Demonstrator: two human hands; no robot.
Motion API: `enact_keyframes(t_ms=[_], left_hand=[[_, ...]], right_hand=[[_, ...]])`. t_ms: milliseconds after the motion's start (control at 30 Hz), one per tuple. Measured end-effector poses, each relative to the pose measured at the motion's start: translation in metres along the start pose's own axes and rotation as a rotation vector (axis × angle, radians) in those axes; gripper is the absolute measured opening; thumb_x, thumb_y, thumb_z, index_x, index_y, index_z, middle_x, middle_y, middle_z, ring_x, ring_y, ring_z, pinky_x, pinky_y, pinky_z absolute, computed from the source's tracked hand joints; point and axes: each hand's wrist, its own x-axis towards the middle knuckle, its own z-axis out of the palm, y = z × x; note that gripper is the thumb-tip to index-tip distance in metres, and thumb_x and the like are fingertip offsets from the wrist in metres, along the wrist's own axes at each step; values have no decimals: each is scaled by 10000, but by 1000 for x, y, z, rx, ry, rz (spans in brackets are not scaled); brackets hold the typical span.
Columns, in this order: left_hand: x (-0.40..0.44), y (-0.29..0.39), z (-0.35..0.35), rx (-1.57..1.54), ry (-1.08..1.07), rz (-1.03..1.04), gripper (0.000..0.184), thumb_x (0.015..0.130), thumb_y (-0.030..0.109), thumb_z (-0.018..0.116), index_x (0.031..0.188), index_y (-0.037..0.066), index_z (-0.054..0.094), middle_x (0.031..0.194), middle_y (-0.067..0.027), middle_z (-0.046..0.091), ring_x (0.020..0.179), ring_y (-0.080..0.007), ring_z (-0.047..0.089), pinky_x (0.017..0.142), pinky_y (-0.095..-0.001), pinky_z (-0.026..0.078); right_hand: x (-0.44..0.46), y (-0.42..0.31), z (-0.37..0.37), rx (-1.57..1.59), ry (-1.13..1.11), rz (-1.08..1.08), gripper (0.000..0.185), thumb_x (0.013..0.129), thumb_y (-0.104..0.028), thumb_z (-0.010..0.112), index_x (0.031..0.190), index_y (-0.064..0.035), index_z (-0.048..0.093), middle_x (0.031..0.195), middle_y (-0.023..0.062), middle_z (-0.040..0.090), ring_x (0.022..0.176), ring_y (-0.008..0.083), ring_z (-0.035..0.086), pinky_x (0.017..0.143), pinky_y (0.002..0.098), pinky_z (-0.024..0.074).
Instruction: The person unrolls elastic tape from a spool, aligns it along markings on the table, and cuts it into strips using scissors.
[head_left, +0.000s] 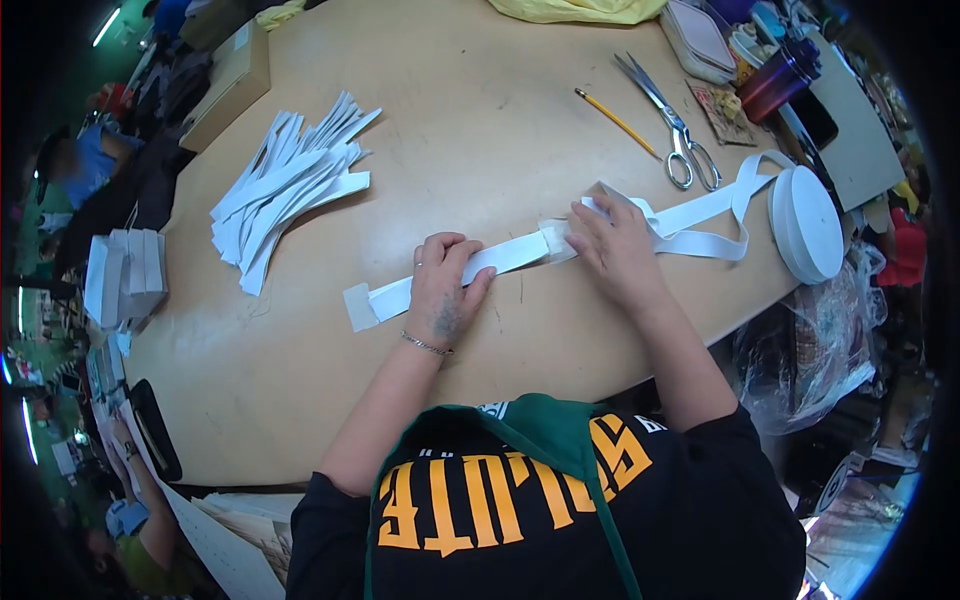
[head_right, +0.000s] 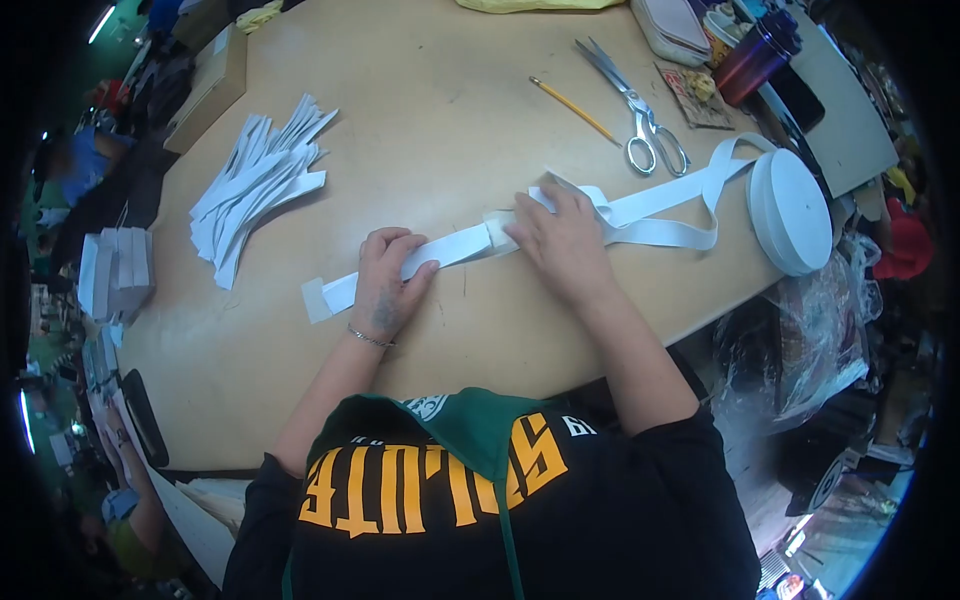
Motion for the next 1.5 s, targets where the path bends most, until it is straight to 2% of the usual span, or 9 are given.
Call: enact_keyframes(t_ms=[33, 333, 433, 533, 733, 933, 1133, 1233, 1500], left_hand=[[1, 0, 0, 4, -3, 1, 288, 709, 130, 689, 968, 41, 601, 1017, -133, 507, 958, -304, 478, 837, -371, 415], [0, 1, 0, 45, -3, 21, 287, 703, 125, 686, 966, 51, 599, 1010, -129, 512, 954, -307, 477, 832, -378, 412], [2, 3, 1, 42, 21, 50, 274, 697, 114, 686, 945, 49, 587, 1005, -132, 513, 948, -309, 478, 826, -379, 413], [0, 0, 1, 27, 49, 70, 265, 689, 103, 686, 918, 44, 567, 994, -131, 512, 930, -311, 479, 812, -381, 415], [0, 1, 1, 31, 59, 78, 266, 686, 96, 678, 905, 45, 537, 959, -108, 512, 886, -308, 475, 770, -385, 418], [-1, 2, 1, 30, 32, 57, 266, 696, 112, 672, 912, 51, 530, 944, -89, 515, 883, -299, 477, 748, -376, 421], [-2, 4, 0, 64, 32, 74, 329, 698, 126, 668, 997, 83, 537, 960, -59, 518, 920, -275, 489, 706, -371, 440], [-3, 5, 2, 108, 57, 99, 387, 703, 144, 661, 1066, 100, 535, 971, -44, 517, 944, -260, 492, 698, -368, 445], [-8, 6, 1, 228, 57, 127, 375, 713, 164, 649, 1073, 138, 549, 1034, -26, 503, 1010, -232, 466, 715, -404, 425]], right_hand=[[1, -3, 2, 26, -17, 36, 330, 730, -250, 690, 1019, -104, 626, 1058, 126, 534, 986, 307, 482, 824, 404, 430], [4, -23, 10, 125, -183, 180, 350, 698, -221, 703, 1025, -126, 623, 1062, 74, 498, 1062, 270, 424, 852, 403, 396], [7, -33, 10, -11, -119, 56, 352, 706, -177, 685, 1047, -125, 612, 1060, 68, 500, 1075, 279, 422, 855, 413, 394], [17, -24, 14, -98, -225, -242, 311, 708, -133, 667, 1013, -110, 609, 1065, 66, 500, 1096, 276, 412, 857, 411, 391], [50, -35, -9, 49, -738, -108, 226, 683, -92, 665, 896, -78, 591, 1041, 69, 521, 1035, 251, 448, 875, 381, 372], [56, -36, -3, 99, -710, -146, 216, 634, -70, 658, 833, -86, 575, 844, 42, 560, 942, 246, 469, 815, 358, 385], [52, -37, 4, 40, -684, -249, 276, 636, -75, 631, 903, -81, 562, 884, 66, 579, 952, 265, 471, 878, 381, 369], [54, -45, -2, 104, -757, -120, 265, 638, -69, 620, 898, -81, 573, 854, 64, 573, 937, 270, 472, 874, 376, 370], [47, -54, 2, 79, -614, -167, 105, 641, -61, 606, 742, -64, 579, 848, 74, 581, 923, 262, 495, 827, 379, 389]])
